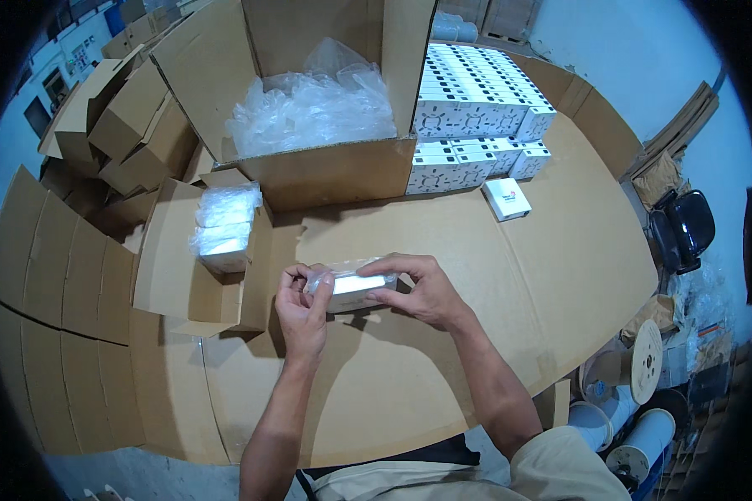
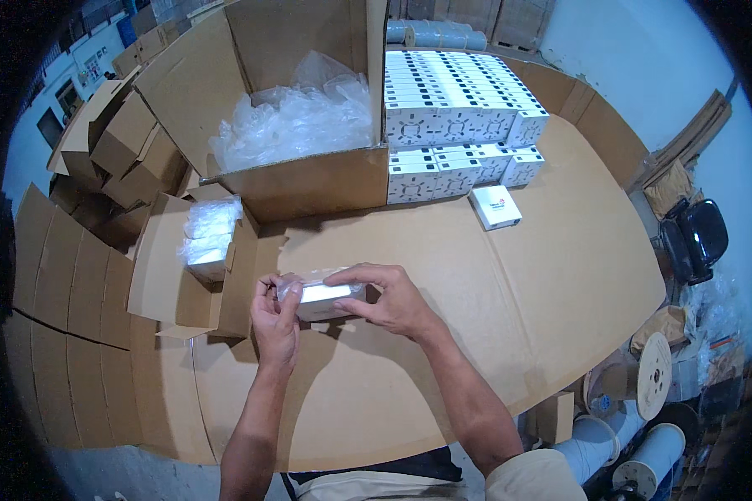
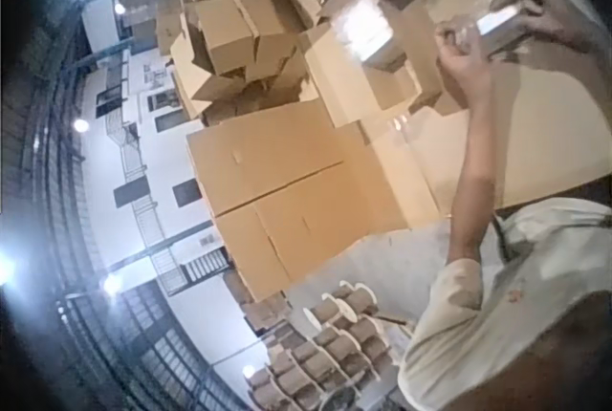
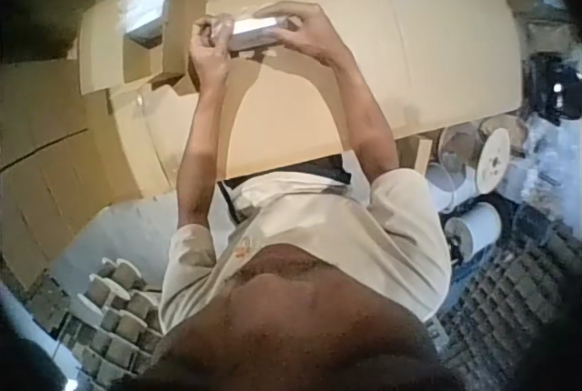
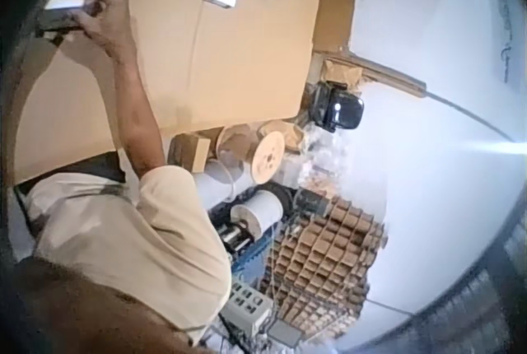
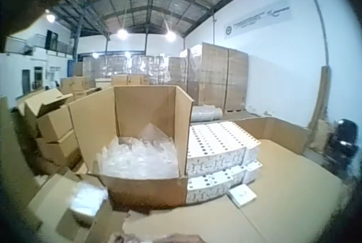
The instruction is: The recorder is putting small white boxes into plastic bags and then stacking them into larger cardboard shipping boxes on a warehouse table.
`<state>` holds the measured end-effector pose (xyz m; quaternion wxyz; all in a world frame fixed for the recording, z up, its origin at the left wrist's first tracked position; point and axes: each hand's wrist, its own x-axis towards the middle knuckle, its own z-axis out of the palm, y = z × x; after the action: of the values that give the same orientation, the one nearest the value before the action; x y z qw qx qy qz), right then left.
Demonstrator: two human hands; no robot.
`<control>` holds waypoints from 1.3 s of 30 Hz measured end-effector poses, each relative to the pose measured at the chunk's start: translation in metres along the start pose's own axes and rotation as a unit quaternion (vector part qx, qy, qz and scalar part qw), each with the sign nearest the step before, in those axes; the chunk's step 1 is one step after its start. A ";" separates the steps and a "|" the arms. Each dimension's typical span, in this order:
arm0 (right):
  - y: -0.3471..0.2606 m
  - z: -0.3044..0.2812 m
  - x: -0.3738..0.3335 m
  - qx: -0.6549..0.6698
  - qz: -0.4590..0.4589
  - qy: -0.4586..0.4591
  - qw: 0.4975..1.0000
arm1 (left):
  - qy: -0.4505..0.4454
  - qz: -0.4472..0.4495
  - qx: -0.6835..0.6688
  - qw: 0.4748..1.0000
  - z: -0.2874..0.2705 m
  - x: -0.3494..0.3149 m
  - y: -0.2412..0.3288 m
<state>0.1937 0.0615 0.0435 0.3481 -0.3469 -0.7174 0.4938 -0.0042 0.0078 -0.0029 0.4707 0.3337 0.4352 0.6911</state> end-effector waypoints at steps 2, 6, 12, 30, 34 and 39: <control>0.002 -0.001 0.000 0.009 0.025 0.004 1.000 | -0.006 0.031 0.017 0.999 0.002 0.000 0.003; 0.007 -0.002 0.001 0.007 0.025 0.000 1.000 | 0.033 0.227 0.165 0.959 0.008 0.000 0.013; 0.009 -0.003 0.000 -0.003 0.006 0.002 1.000 | -0.102 0.457 0.530 0.707 0.003 -0.010 0.036; -0.025 -0.016 -0.004 -0.243 -0.074 -0.009 0.967 | -0.101 0.090 0.300 0.944 -0.008 -0.004 0.018; -0.030 -0.014 0.005 -0.232 -0.061 -0.026 0.970 | -0.065 0.033 0.345 0.936 -0.020 -0.027 0.024; -0.035 0.004 0.026 -0.134 -0.098 0.066 0.984 | -0.115 0.121 0.540 0.825 -0.052 -0.076 0.038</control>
<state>0.1713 0.0720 0.0795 0.3919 -0.3507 -0.7828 0.3326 -0.0381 -0.0850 0.0068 0.1743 0.6615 0.6376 0.3543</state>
